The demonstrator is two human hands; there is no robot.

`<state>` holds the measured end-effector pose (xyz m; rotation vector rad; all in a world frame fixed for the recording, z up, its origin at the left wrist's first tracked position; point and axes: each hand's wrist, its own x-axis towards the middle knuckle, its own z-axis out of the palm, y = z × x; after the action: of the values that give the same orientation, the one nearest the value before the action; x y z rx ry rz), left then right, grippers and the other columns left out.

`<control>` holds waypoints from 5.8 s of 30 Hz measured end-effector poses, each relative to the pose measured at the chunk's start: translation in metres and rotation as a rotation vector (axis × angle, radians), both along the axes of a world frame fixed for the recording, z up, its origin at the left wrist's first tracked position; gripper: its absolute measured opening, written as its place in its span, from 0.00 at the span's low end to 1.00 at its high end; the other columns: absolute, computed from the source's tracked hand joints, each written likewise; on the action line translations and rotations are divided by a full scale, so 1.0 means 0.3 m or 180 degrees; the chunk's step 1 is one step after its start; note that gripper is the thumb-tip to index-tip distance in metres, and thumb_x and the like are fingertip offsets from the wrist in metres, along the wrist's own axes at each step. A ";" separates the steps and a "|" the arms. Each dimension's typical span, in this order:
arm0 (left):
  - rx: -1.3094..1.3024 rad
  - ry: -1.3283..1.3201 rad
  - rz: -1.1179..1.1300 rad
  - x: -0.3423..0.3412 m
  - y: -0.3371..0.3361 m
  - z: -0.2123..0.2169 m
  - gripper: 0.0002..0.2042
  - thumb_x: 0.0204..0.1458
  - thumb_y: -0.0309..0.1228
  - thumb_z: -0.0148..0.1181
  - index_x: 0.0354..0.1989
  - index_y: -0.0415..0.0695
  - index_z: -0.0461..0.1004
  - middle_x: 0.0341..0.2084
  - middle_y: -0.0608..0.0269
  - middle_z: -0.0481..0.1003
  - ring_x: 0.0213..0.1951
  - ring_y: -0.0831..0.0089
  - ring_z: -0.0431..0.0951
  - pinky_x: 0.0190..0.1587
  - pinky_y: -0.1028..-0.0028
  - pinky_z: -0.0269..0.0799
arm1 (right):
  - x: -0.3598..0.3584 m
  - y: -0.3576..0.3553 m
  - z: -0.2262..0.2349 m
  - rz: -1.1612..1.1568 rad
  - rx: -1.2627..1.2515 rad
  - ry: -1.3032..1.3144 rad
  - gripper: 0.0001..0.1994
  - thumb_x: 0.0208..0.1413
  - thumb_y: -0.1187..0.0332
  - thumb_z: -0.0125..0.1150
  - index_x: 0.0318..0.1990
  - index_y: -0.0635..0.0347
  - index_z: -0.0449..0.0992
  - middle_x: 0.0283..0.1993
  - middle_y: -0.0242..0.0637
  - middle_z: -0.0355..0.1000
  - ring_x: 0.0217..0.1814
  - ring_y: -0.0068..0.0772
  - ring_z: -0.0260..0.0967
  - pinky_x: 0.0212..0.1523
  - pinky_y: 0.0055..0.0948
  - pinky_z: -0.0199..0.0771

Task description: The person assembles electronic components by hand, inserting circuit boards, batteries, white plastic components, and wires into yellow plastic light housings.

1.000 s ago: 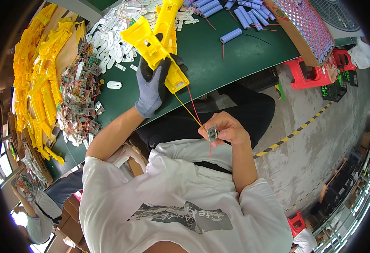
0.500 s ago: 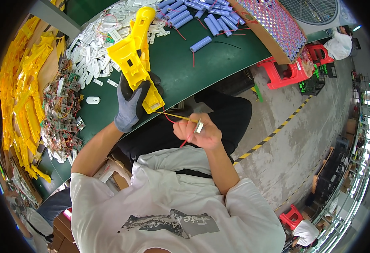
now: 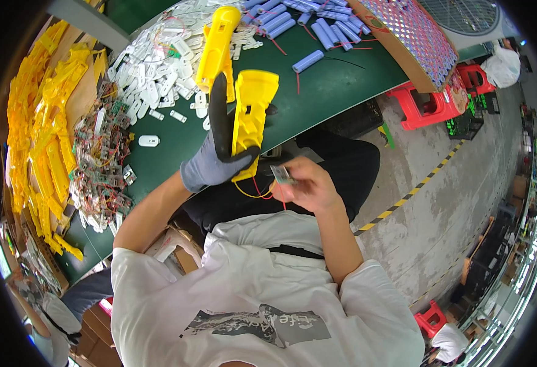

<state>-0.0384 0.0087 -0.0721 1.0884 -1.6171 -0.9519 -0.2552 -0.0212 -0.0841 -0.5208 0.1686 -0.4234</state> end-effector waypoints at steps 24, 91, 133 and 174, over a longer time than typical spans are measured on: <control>0.0545 0.0009 0.0370 -0.018 0.006 0.019 0.11 0.48 0.27 0.63 0.41 0.41 0.75 0.36 0.54 0.76 0.38 0.60 0.75 0.43 0.68 0.70 | 0.098 -0.031 0.079 -0.2263 -0.2494 0.2224 0.09 0.57 0.68 0.58 0.35 0.67 0.76 0.30 0.35 0.73 0.27 0.17 0.68 0.27 0.15 0.65; 0.1308 0.1375 -0.0338 -0.022 0.032 0.011 0.31 0.53 0.20 0.56 0.65 0.41 0.51 0.52 0.56 0.65 0.52 0.72 0.67 0.55 0.71 0.64 | 0.082 -0.054 0.026 -0.2121 -0.2681 0.2094 0.04 0.56 0.75 0.58 0.34 0.64 0.69 0.31 0.32 0.71 0.30 0.14 0.67 0.31 0.16 0.70; 0.1674 0.2648 -0.0140 -0.038 0.020 0.015 0.28 0.62 0.32 0.47 0.69 0.42 0.45 0.61 0.59 0.59 0.58 0.75 0.63 0.59 0.70 0.61 | 0.144 -0.087 0.114 -0.2024 -0.2317 0.1941 0.05 0.54 0.75 0.61 0.36 0.66 0.73 0.31 0.30 0.72 0.32 0.13 0.68 0.36 0.14 0.68; 0.1506 0.2358 0.0380 -0.042 0.022 0.023 0.29 0.59 0.30 0.52 0.66 0.34 0.49 0.60 0.57 0.61 0.57 0.77 0.62 0.61 0.74 0.58 | 0.188 -0.102 0.014 -0.2410 -0.4150 0.2361 0.10 0.63 0.67 0.47 0.31 0.63 0.64 0.22 0.39 0.61 0.19 0.32 0.57 0.23 0.29 0.58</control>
<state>-0.0511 0.0153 -0.0653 0.9509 -0.7329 -1.4809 -0.1987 -0.0517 -0.0798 -1.9234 0.8416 -1.0657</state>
